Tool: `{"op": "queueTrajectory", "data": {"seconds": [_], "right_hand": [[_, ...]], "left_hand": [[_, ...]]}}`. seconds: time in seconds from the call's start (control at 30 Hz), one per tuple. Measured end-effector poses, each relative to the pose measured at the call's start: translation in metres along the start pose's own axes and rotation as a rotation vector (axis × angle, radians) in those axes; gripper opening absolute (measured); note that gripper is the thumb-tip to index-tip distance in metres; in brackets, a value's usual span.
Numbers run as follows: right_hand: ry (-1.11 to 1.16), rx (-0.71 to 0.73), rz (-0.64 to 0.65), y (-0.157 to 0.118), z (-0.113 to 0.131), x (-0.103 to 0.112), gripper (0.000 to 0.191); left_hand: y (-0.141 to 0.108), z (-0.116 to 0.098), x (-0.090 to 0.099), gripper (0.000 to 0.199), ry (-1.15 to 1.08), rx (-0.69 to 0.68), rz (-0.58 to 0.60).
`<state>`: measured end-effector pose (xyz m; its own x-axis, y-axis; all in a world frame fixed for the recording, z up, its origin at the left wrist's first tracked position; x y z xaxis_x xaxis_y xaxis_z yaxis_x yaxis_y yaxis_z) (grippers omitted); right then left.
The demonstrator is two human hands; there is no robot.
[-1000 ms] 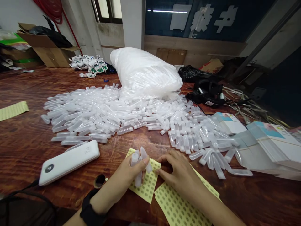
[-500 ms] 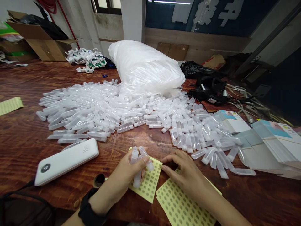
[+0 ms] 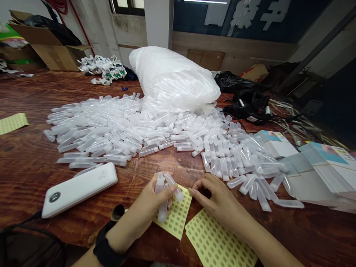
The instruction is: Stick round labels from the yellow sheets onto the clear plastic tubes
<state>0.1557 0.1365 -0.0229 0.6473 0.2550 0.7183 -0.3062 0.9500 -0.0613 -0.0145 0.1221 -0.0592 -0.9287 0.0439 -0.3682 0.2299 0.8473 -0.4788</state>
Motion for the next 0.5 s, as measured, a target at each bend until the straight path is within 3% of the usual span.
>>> {"op": "queueTrajectory", "data": {"seconds": [0.1, 0.3, 0.5], "right_hand": [[0.030, 0.027, -0.008, 0.001, 0.003, 0.002, 0.020], [0.153, 0.058, -0.124, -0.012, 0.018, 0.023, 0.027], [0.268, 0.169, -0.210, -0.039, 0.053, 0.037, 0.016]], "left_hand": [[0.001, 0.001, 0.000, 0.070, -0.036, 0.013, 0.002], [0.001, -0.005, -0.005, 0.052, -0.203, 0.053, 0.030], [-0.022, -0.006, -0.030, 0.046, -0.409, 0.164, 0.062]]}}
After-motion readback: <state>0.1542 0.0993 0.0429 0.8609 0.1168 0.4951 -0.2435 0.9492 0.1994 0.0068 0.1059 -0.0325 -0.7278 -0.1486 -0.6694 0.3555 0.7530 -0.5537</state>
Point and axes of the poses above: each hand's wrist, its own y-axis towards the middle knuckle, its own x-axis out of the back of the hand, z = x × y, the point moved 9 cm from there along y, towards the middle knuckle, and after that the axes turned 1 degree about z, right-handed, at the moved point
